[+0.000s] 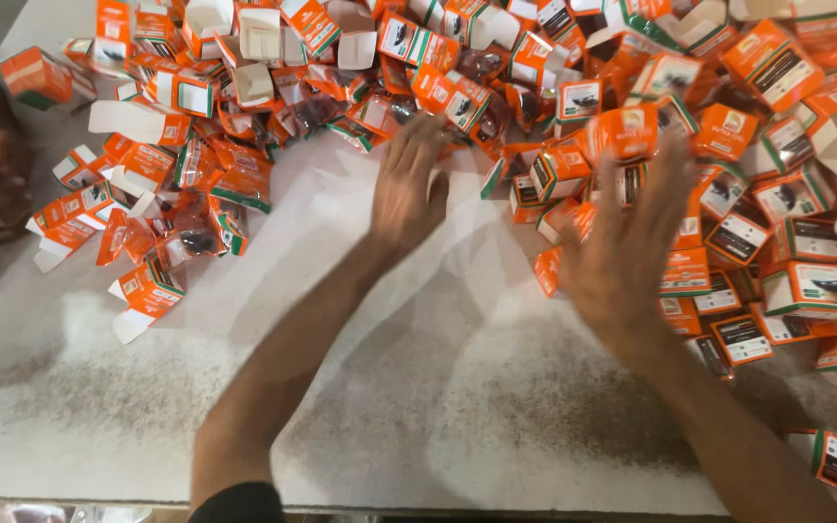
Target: The person picks up small orange cardboard boxes from a large pile on the table, opens a box, places a small sealed packet inside, closes the box, and tosses it onto a pile of packed boxes, repeating this cycle continuously.
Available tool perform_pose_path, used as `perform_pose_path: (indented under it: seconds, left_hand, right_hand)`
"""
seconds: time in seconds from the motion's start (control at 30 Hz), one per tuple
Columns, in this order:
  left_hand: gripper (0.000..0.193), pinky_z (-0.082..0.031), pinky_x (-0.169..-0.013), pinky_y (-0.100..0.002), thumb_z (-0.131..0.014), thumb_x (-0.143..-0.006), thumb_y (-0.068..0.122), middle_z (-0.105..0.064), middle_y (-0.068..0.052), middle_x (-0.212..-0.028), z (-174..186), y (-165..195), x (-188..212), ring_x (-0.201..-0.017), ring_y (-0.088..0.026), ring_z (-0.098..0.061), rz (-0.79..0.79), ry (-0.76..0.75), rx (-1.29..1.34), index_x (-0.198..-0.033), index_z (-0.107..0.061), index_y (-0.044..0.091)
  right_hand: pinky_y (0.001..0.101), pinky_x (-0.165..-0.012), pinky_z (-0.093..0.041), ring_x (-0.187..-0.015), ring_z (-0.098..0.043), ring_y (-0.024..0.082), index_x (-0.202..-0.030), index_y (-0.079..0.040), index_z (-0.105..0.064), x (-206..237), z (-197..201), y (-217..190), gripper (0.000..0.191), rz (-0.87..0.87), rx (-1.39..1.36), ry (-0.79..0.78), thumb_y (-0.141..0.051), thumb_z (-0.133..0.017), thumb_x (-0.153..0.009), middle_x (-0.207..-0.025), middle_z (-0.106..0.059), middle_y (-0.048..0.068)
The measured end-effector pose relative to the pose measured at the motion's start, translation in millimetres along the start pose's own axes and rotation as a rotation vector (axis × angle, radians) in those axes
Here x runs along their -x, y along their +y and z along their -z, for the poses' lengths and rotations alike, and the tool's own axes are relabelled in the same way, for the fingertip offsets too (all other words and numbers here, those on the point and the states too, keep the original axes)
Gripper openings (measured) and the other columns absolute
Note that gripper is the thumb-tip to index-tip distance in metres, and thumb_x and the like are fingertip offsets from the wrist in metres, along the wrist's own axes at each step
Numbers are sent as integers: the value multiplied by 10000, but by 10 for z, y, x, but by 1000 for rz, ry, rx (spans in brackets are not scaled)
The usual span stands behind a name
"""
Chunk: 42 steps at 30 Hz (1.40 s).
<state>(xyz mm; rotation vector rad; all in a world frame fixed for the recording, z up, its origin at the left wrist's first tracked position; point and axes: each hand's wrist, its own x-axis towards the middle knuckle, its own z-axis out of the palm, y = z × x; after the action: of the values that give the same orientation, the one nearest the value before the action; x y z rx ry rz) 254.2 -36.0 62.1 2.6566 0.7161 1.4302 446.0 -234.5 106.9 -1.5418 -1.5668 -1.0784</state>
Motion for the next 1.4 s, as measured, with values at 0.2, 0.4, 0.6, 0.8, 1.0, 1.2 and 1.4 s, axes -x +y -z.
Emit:
perform_pose_path:
  seconds: [0.2, 0.4, 0.6, 0.8, 1.0, 1.2, 1.4]
  left_hand:
    - [644, -257, -1091, -666, -614, -729, -6, -636, -152, -1256, -474, -490, -894, -1359, -388, -451, -153, -171, -457, -1366, -530, 37]
    - [164, -511, -745, -470, -715, -993, 102, -665, -120, -862, 30, -59, -575, -816, -309, -652, -55, 34, -129, -1127, -622, 85]
    - [113, -540, -584, -310, -602, -939, 11, -665, -97, -737, 288, 541, 174, -633, -116, -673, 402, -356, 806, -1030, -650, 57]
    - [298, -573, -715, -405, -723, -855, 42, -688, -138, -1039, -46, -256, -163, -893, -313, -691, 35, -55, 3, -1145, -649, 40]
    - [470, -598, -799, -456, -707, -804, -14, -495, -230, -1331, -343, -355, -68, -1155, -410, -580, -84, -134, -264, -1250, -562, 17]
    - [320, -604, -788, -440, -686, -791, -12, -352, -336, -1555, 211, 45, 438, -1097, -425, -635, -123, -191, -228, -1089, -606, 72]
    - [264, -600, -694, -429, -723, -816, 42, -423, -325, -1488, 709, 255, 703, -956, -385, -679, 10, -317, -248, -1049, -599, 42]
  right_hand:
    - [587, -1177, -406, -1417, -446, 459, -1478, -73, -483, 407, -130, -300, 549, 293, -319, -399, -132, -593, -944, -1553, -387, 257]
    - [613, -1170, -382, -1428, -376, 566, -1489, 94, -354, 569, -369, -328, 615, 112, -533, -279, -128, -653, -999, -1553, -290, 400]
    - [545, -1188, -401, -1392, -508, 446, -1523, -1, -299, 593, -354, -363, 670, 48, -499, -354, -118, -635, -956, -1486, -477, 274]
    - [526, -1139, -390, -1315, -544, 430, -1483, 51, -322, 621, -178, -645, 684, -156, -924, -528, -266, -668, -986, -1384, -565, 282]
    - [489, -1128, -405, -1333, -531, 426, -1473, 64, -343, 609, -217, -597, 611, -221, -972, -625, -244, -607, -1015, -1406, -545, 284]
    - [472, -1143, -368, -1358, -507, 416, -1500, 136, -220, 678, -268, -549, 703, -316, -1084, -548, -149, -613, -992, -1412, -502, 332]
    - [444, -1034, -475, -1217, -607, 370, -1378, 63, -430, 642, -272, -553, 553, -360, -1084, -592, -182, -681, -951, -1273, -602, 255]
